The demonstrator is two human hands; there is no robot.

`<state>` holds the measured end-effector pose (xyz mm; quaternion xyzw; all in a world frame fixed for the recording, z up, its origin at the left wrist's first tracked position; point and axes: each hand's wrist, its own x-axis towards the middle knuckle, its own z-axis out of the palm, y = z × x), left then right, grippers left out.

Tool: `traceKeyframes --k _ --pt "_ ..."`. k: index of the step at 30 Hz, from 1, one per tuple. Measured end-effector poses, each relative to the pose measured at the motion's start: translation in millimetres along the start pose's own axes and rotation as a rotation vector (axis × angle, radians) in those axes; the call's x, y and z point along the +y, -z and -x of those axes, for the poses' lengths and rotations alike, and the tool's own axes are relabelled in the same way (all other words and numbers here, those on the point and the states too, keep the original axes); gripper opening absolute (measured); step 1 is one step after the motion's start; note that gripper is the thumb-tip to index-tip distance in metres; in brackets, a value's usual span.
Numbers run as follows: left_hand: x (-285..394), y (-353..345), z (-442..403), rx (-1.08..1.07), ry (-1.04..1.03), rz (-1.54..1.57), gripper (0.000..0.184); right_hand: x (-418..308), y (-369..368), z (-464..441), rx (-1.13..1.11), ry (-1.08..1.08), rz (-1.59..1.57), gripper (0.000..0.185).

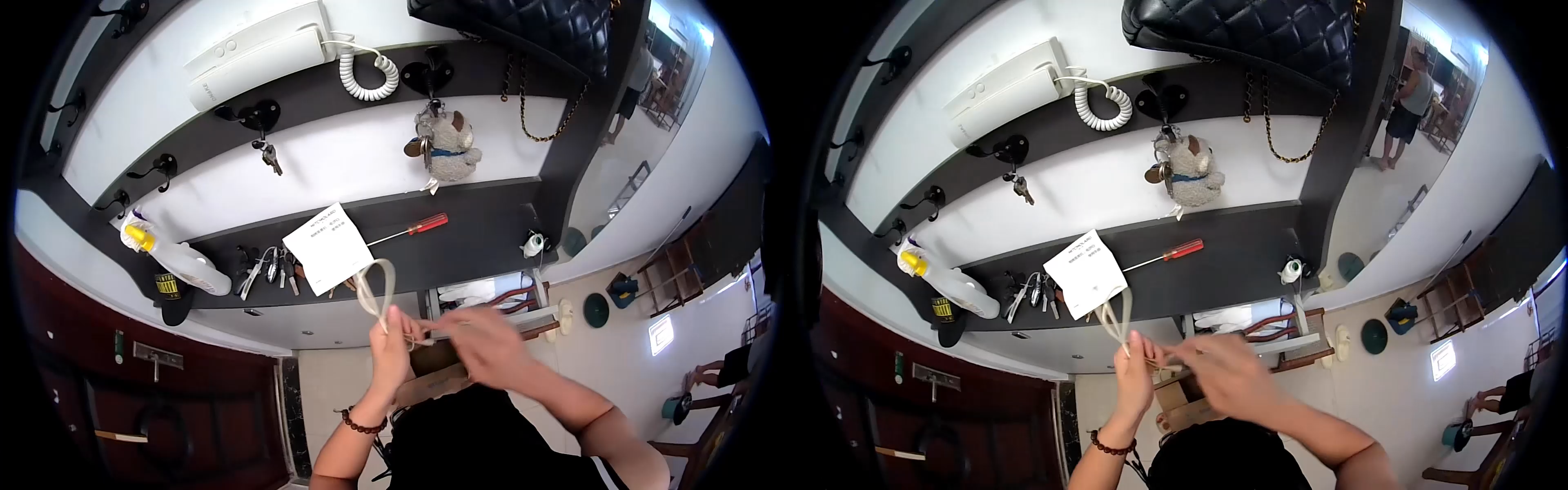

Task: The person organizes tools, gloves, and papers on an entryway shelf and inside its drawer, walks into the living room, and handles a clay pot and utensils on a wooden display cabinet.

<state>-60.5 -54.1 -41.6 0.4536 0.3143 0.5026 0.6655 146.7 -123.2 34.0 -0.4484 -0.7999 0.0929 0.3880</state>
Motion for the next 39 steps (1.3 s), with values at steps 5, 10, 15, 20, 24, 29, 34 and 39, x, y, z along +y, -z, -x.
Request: traceKeyframes --k 5,10,15,20,24,29,34,39 --pt "31 -31 0 -0.414 -0.297 -1.110 0.017 -30 64 -45 -0.167 0.201 0.382 0.075" --pt "40 -34 -8 -0.597 -0.276 -1.105 0.026 24 43 -20 -0.569 -0.153 -0.012 0.060" --pt "45 -31 -18 -0.702 -0.232 -1.112 0.029 70 45 13 -0.521 -0.045 0.053 0.035" --pt "32 -60 -40 -0.577 -0.337 -1.109 0.026 54 57 -6 -0.175 0.055 -0.106 0.025" --pt "26 -64 -59 -0.649 -0.289 -1.045 0.030 100 47 23 -0.495 -0.189 0.160 0.019" --pt "-12 -59 -75 -0.651 -0.487 -1.241 0.026 152 50 29 -0.370 0.135 0.381 0.009" --pt "-38 -59 -74 -0.571 -0.687 -1.470 0.029 187 31 43 -0.305 0.138 0.586 0.009" --pt "-46 -46 -71 -0.623 -0.692 -1.592 0.056 194 13 67 -0.345 -0.132 0.694 0.013"
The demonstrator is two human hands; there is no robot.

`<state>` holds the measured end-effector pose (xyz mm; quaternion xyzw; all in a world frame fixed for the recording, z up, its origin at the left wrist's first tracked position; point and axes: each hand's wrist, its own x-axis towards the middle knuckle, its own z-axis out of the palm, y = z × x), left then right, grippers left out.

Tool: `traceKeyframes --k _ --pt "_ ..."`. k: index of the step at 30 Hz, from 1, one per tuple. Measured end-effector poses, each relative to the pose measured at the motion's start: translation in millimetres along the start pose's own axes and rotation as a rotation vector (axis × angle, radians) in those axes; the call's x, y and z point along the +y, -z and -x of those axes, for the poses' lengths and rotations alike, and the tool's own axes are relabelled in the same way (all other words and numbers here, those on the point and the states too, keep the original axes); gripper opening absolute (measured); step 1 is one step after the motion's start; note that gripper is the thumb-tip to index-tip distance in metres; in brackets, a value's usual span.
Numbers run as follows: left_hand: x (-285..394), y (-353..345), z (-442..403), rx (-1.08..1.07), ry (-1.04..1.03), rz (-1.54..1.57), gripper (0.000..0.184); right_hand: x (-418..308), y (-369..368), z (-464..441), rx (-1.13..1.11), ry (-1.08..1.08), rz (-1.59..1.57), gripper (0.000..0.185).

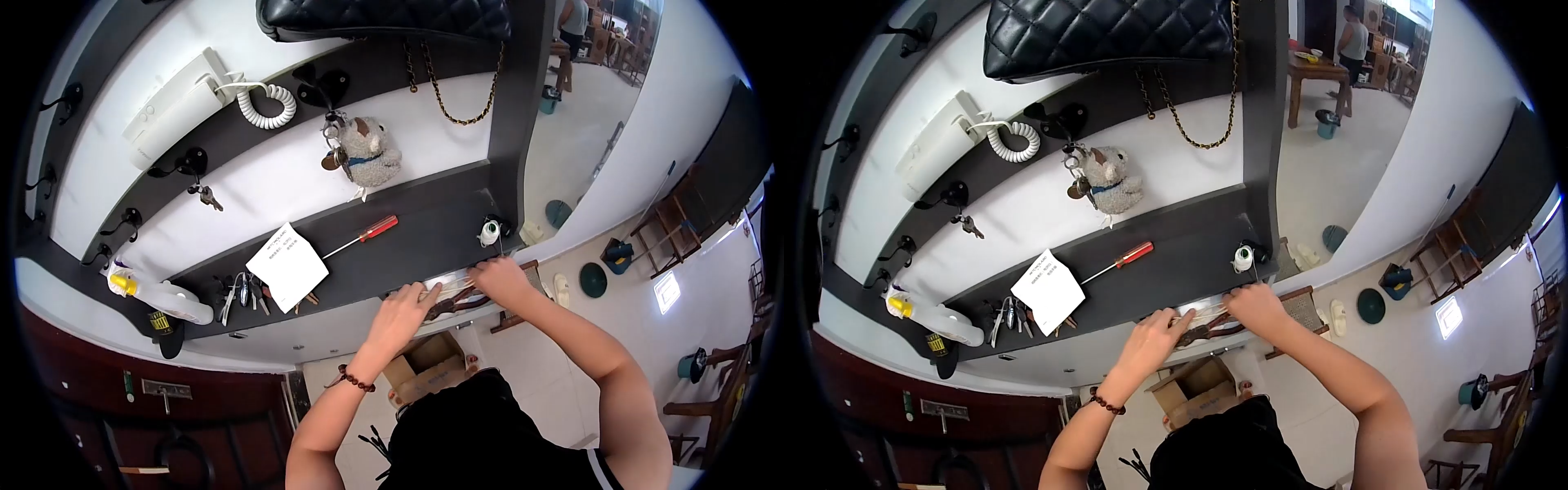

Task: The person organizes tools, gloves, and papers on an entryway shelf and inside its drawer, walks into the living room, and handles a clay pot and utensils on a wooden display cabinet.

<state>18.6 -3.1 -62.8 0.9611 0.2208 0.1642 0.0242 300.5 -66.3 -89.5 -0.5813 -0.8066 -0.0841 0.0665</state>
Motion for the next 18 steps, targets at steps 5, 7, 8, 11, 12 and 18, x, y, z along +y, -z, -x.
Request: traceKeyframes --k 5,7,8,11,12,18 --pt "3 -8 3 0.008 0.057 0.010 0.052 8 1 7 -0.036 -0.092 -0.112 0.019" --pt "4 -13 2 -0.015 0.081 0.000 0.050 11 11 10 -0.008 -0.050 -0.251 0.030" --pt "7 -18 3 -0.012 0.104 -0.010 0.050 11 19 14 -0.008 -0.047 -0.251 0.030" --pt "6 -24 -1 -0.027 0.162 0.035 0.049 4 35 28 0.005 0.021 -0.107 0.041" --pt "5 -27 -1 -0.051 0.194 0.092 0.049 1 35 34 0.009 0.059 -0.144 0.044" --pt "7 -32 1 -0.021 0.231 0.171 0.048 0 29 36 -0.127 0.040 -0.345 0.054"
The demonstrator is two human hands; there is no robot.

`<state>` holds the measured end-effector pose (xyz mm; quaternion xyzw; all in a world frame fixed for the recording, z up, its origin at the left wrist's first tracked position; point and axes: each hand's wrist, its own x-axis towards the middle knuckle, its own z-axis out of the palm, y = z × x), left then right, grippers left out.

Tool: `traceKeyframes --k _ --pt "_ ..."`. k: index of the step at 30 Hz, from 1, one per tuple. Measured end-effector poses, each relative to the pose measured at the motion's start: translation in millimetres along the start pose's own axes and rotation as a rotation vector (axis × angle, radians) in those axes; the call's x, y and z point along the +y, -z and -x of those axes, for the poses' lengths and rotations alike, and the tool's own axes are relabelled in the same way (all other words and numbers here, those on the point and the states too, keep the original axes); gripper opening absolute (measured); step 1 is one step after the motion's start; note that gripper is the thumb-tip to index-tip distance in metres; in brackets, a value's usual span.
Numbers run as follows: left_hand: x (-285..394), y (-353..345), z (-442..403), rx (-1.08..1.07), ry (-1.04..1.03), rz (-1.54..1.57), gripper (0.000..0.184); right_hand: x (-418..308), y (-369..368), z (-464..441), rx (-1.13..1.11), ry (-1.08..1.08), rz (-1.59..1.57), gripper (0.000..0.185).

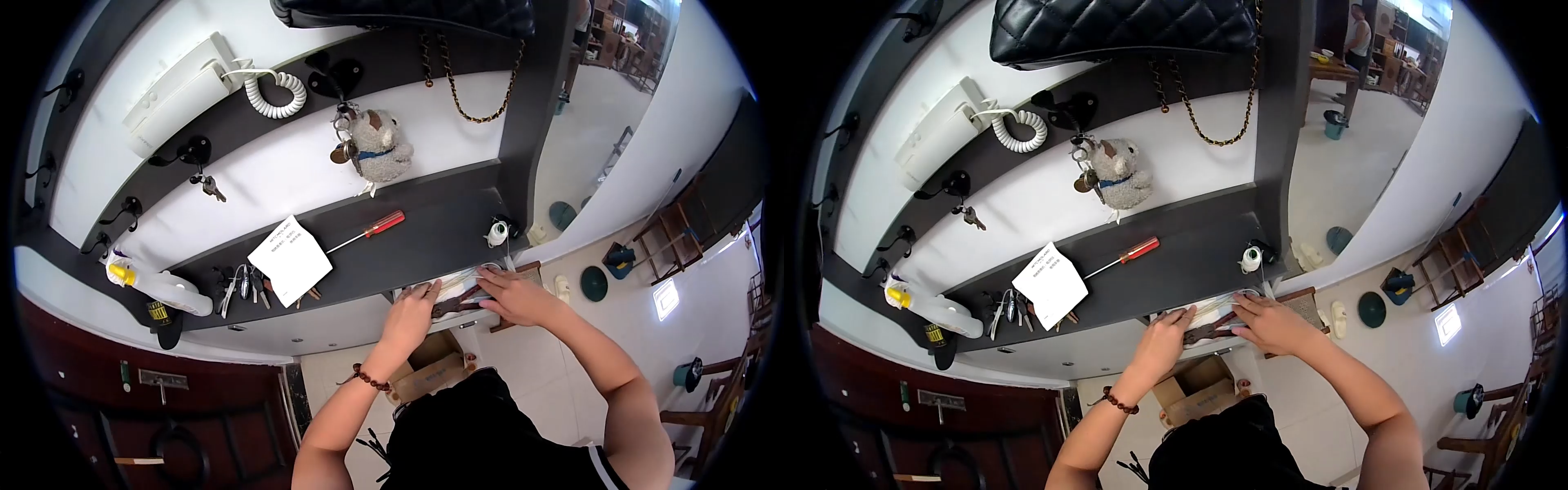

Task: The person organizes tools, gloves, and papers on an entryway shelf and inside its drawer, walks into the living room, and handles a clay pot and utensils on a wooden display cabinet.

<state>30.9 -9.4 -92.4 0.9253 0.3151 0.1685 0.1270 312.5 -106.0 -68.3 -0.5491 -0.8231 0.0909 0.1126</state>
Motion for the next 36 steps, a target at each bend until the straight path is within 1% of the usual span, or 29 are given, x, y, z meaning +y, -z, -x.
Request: traceKeyframes --k 1,2,3,4,5,7,8,9,10,11,12,13,14,16,17,18,20,21,22,24,25,27,28,29,30,31,33,34,36 --pt "5 5 2 0.001 0.002 -0.001 0.048 2 2 -1 -0.043 -0.009 -0.048 0.057" --pt "11 13 6 0.030 -0.018 -0.080 0.047 2 1 -2 -0.043 -0.004 -0.047 0.057" --pt "16 19 7 0.058 -0.039 -0.160 0.047 1 -1 -1 -0.044 -0.014 -0.011 0.061" --pt "16 16 10 0.057 -0.038 -0.160 0.047 0 -3 -1 -0.046 -0.029 0.022 0.065" --pt "16 11 15 0.081 -0.035 -0.092 0.047 -1 -3 -1 -0.049 -0.032 0.021 0.065" --pt "17 6 17 0.107 -0.028 -0.022 0.047 -8 1 -5 -0.084 -0.109 -0.023 0.075" --pt "17 6 15 0.054 0.033 0.028 0.047 -13 7 -9 -0.085 -0.098 -0.024 0.075" --pt "17 7 12 0.001 0.094 0.079 0.047 -20 16 -12 -0.133 -0.175 -0.064 0.078" --pt "15 10 7 0.006 0.105 0.073 0.047 -25 20 -17 -0.181 -0.251 -0.105 0.082" --pt "13 13 -1 -0.080 0.155 0.104 0.043 -21 13 -18 -0.184 -0.238 -0.102 0.082" --pt "12 15 -3 -0.165 0.205 0.136 0.040 -12 -2 -16 -0.139 -0.180 -0.013 0.083" --pt "11 14 -3 -0.154 0.215 0.134 0.040 -10 -6 -16 -0.091 -0.119 0.078 0.085" --pt "9 12 -3 -0.124 0.204 0.147 0.042 -10 -7 -17 -0.088 -0.106 0.085 0.085" --pt "9 10 1 -0.081 0.201 0.156 0.044 -19 4 -18 -0.104 -0.132 0.077 0.086" --pt "10 8 9 0.006 0.158 0.105 0.043 -25 9 -17 -0.092 -0.106 0.092 0.078" --pt "7 8 12 0.091 0.115 0.052 0.042 -30 20 -21 -0.090 -0.085 0.100 0.078" --pt "11 21 24 0.126 0.110 0.034 0.041 -48 39 -22 -0.075 -0.102 0.080 0.063" --pt "11 26 29 0.144 0.072 0.034 0.041 -57 47 -29 -0.073 -0.108 0.014 0.044" --pt "11 28 32 0.163 0.028 0.035 0.041 -62 52 -40 -0.081 -0.097 0.014 0.044" --pt "13 25 38 0.203 0.035 0.033 0.040 -69 65 -68 0.068 0.070 -0.069 0.033" --pt "15 27 40 0.213 0.019 0.036 0.038 -69 64 -93 0.231 0.173 -0.029 0.025" --pt "18 24 44 0.227 -0.001 0.036 0.036 -67 60 -149 0.333 0.220 -0.033 0.025" --pt "20 16 48 0.198 0.009 0.047 0.036 -63 49 -175 0.340 0.204 -0.002 0.028" --pt "23 8 51 0.167 0.014 0.061 0.036 -58 38 -201 0.370 0.251 -0.005 0.032" --pt "23 3 53 0.162 -0.001 0.072 0.036 -53 24 -219 0.299 0.232 0.054 0.033" --pt "23 -1 56 0.180 -0.010 0.031 0.039 -50 13 -230 0.308 0.270 0.143 0.030" --pt "23 -3 63 0.199 -0.023 -0.024 0.050 -51 3 -244 0.296 0.227 0.234 0.027" --pt "25 -3 65 0.198 -0.028 -0.018 0.050 -51 -1 -246 0.282 0.203 0.313 0.025" --pt "26 1 67 0.170 -0.001 -0.049 0.053 -50 0 -246 0.298 0.207 0.326 0.023"
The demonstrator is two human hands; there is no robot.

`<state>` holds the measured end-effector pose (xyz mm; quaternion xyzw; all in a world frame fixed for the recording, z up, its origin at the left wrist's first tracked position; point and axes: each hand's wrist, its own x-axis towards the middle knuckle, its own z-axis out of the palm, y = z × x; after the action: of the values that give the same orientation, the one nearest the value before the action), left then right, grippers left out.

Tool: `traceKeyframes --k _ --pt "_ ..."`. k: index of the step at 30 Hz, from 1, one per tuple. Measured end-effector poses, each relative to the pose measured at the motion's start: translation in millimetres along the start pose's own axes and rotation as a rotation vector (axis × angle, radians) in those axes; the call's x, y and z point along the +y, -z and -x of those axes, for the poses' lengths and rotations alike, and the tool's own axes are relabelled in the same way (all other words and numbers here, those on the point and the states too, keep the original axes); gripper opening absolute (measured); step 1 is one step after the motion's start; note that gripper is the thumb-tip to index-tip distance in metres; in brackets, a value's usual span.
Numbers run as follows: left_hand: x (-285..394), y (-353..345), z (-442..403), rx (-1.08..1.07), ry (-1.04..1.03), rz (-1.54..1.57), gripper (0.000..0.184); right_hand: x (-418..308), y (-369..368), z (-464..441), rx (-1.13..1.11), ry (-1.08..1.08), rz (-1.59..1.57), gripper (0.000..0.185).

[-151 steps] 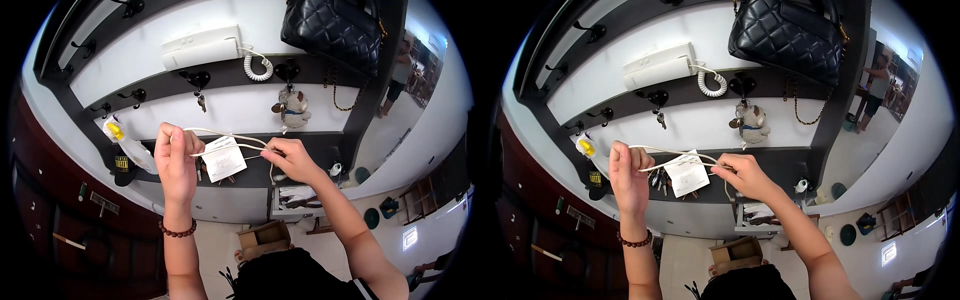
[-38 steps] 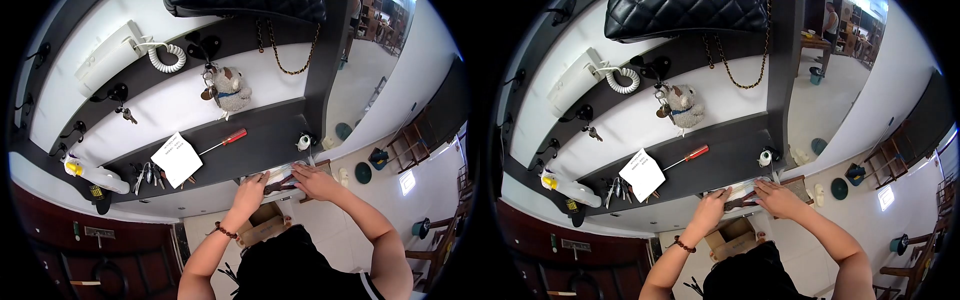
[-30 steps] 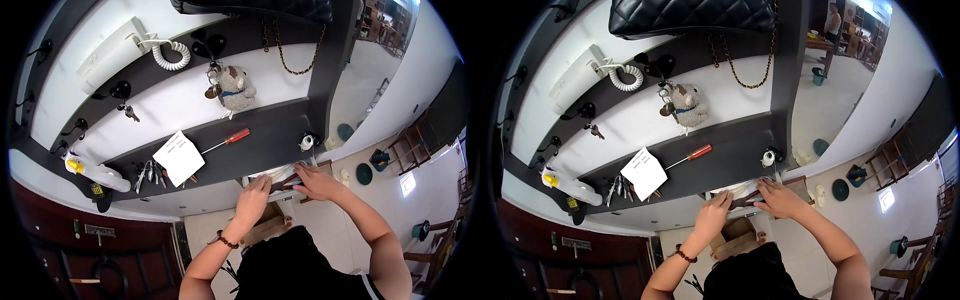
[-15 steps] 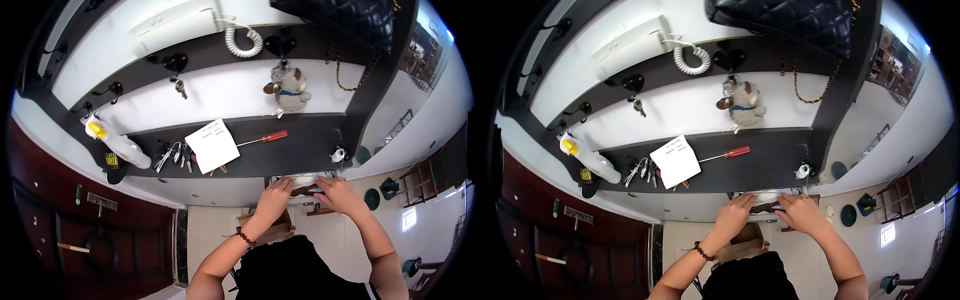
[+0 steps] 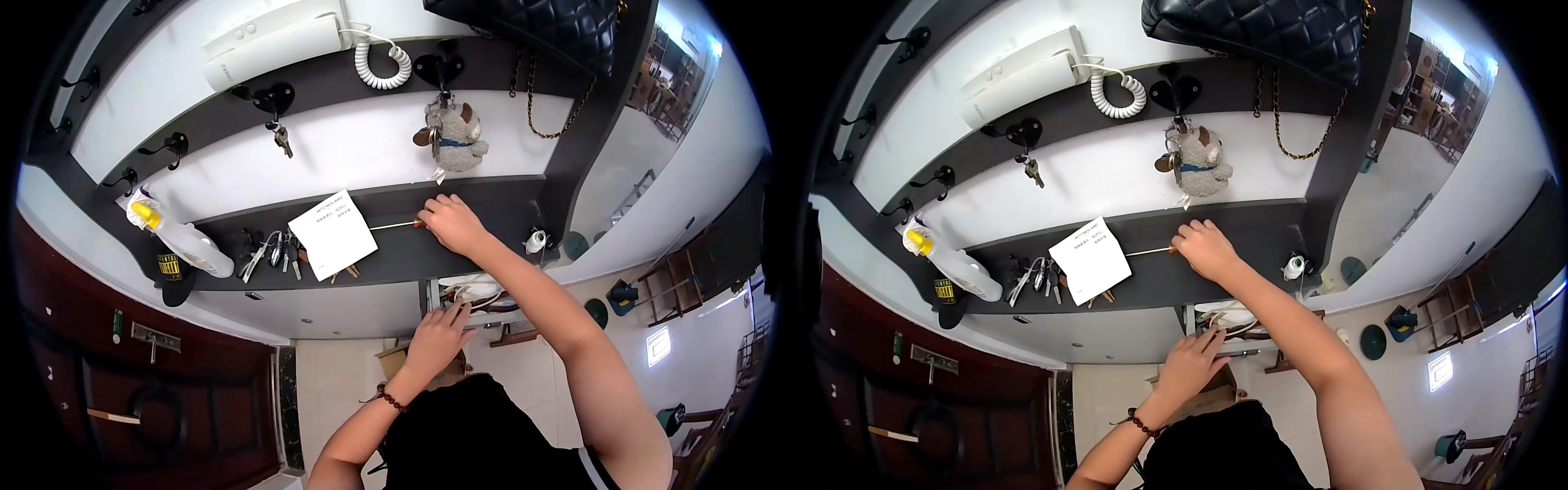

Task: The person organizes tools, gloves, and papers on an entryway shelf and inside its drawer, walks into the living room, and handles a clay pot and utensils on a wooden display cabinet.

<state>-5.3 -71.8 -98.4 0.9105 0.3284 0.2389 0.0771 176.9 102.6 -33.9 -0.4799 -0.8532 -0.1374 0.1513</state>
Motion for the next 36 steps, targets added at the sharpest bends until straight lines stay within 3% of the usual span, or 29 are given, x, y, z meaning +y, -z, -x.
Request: traceKeyframes --k 3,5,9,11,16,19,26,29,36 --pt "-3 -6 3 0.006 -0.001 -0.014 0.056 3 16 20 -0.036 0.008 -0.020 0.022" --pt "-4 -5 2 -0.012 0.003 -0.018 0.056 3 45 48 0.084 0.037 -0.057 0.018" --pt "-5 -4 2 -0.024 0.026 0.011 0.057 -3 112 117 0.170 -0.040 -0.292 0.025" --pt "-4 3 0 -0.019 0.051 -0.010 0.058 -2 120 151 0.140 -0.054 -0.268 0.028" --pt "-6 21 -6 -0.028 0.100 -0.083 0.058 -3 91 203 -0.015 -0.090 -0.131 0.031" --pt "-13 21 1 0.015 0.082 0.002 0.055 -8 61 216 -0.187 -0.269 0.014 0.035" --pt "-28 37 8 0.123 0.149 0.107 0.049 -7 53 213 0.010 -0.273 -0.034 0.033" --pt "-30 6 9 0.051 0.105 -0.018 0.049 -8 51 217 -0.049 -0.304 -0.043 0.027" --pt "-26 5 11 0.066 0.109 -0.017 0.050 -13 64 199 -0.073 -0.212 -0.057 0.018"
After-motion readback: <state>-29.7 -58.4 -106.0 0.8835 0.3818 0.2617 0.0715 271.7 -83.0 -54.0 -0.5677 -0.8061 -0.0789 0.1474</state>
